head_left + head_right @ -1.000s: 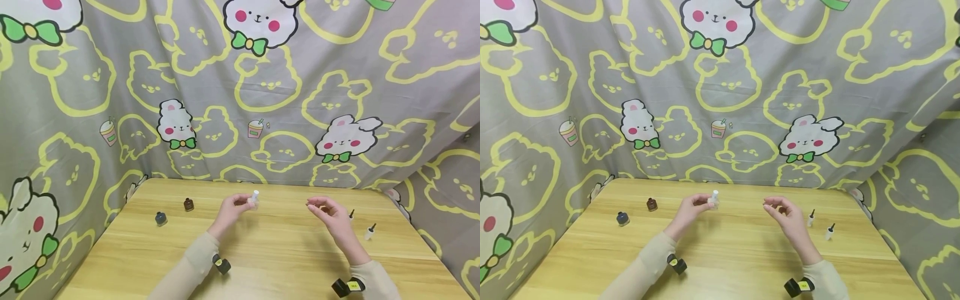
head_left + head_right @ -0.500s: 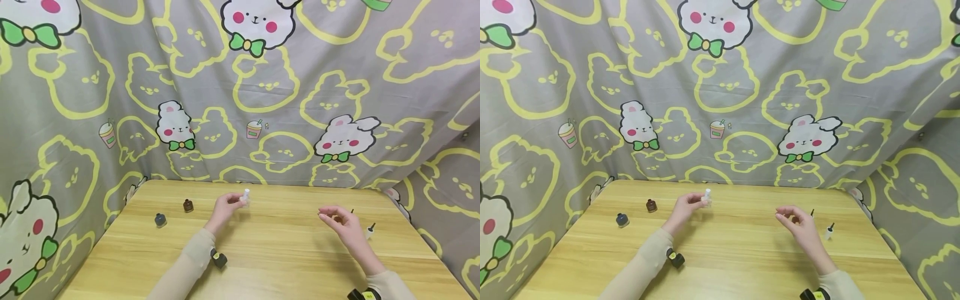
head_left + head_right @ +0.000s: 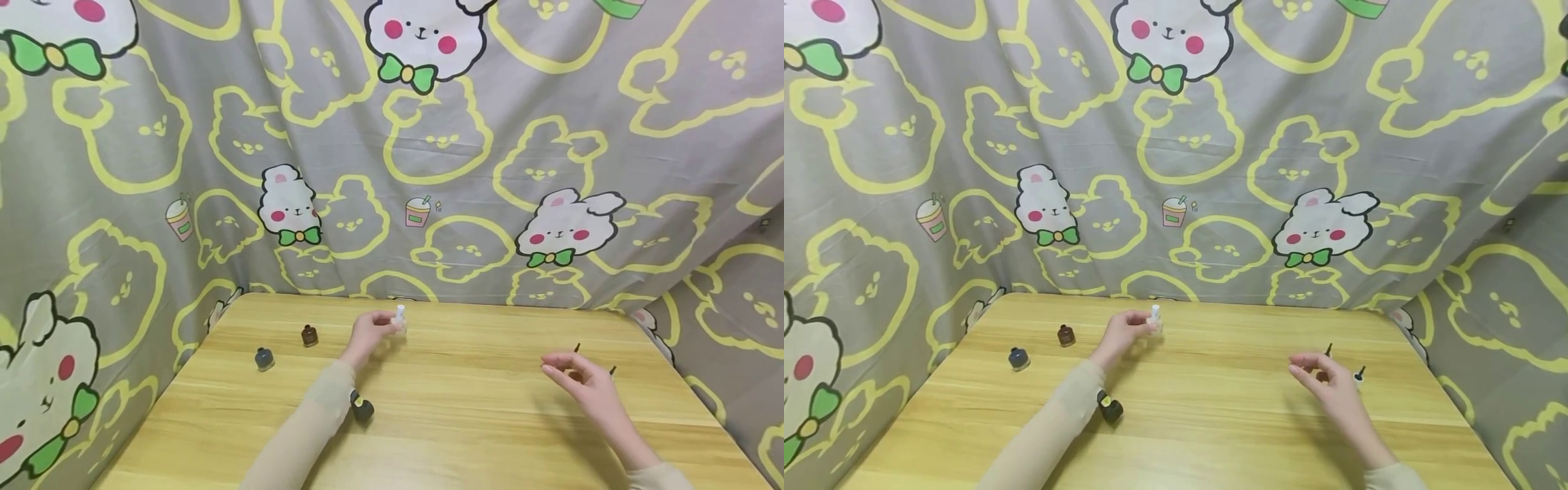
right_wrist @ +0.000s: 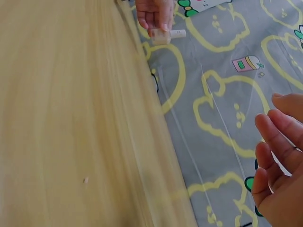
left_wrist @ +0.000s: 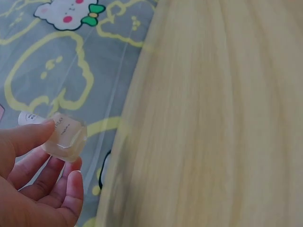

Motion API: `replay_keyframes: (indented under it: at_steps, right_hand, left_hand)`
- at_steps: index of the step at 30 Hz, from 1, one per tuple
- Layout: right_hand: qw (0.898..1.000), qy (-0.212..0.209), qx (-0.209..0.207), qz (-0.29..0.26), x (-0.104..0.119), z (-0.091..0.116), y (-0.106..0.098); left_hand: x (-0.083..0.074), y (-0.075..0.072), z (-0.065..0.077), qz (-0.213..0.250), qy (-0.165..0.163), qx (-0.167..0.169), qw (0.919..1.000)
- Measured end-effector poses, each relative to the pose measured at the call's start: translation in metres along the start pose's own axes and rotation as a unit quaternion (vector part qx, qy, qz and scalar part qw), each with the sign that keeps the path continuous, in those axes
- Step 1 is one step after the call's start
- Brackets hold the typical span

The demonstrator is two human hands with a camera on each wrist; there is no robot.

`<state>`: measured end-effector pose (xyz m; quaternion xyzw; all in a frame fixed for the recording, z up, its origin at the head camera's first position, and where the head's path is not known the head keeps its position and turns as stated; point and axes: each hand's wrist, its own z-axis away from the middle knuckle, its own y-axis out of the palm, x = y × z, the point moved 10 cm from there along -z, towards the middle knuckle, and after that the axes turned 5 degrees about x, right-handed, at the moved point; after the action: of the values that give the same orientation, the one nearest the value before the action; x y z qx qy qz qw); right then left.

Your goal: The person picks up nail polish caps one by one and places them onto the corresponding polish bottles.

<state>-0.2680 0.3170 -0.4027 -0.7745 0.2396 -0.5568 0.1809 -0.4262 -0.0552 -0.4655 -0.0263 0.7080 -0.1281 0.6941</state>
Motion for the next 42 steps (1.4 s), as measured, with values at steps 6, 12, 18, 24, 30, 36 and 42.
replay_keyframes:
  at_steps: [6, 12, 18, 24, 30, 36, 42]
  right_hand:
    - [1.000, 0.009, 0.003, 0.008, -0.009, 0.006, -0.008]
    - [1.000, 0.012, 0.008, 0.012, -0.015, 0.012, -0.016]
    - [0.999, 0.016, 0.021, 0.020, -0.022, 0.016, -0.023]
    - [0.998, 0.047, 0.041, 0.017, -0.036, 0.022, -0.035]
    - [0.997, 0.035, 0.067, -0.003, -0.048, 0.027, -0.050]
    - [0.995, 0.021, 0.086, -0.044, -0.062, 0.030, -0.062]
    - [0.989, 0.006, 0.073, -0.126, -0.074, 0.030, -0.073]
  left_hand:
    - [0.006, -0.005, -0.008, -0.011, -0.015, 0.000, 0.9998]
    - [0.010, -0.009, -0.014, -0.024, -0.033, -0.003, 0.9992]
    - [0.015, -0.011, -0.020, -0.031, -0.041, -0.009, 0.9986]
    - [0.018, -0.011, -0.025, -0.041, -0.042, -0.010, 0.9982]
    - [0.020, -0.011, -0.028, -0.050, -0.044, -0.004, 0.9978]
    - [0.020, -0.011, -0.031, -0.062, -0.039, 0.013, 0.9972]
    - [0.021, -0.011, -0.035, -0.063, -0.040, 0.024, 0.9970]
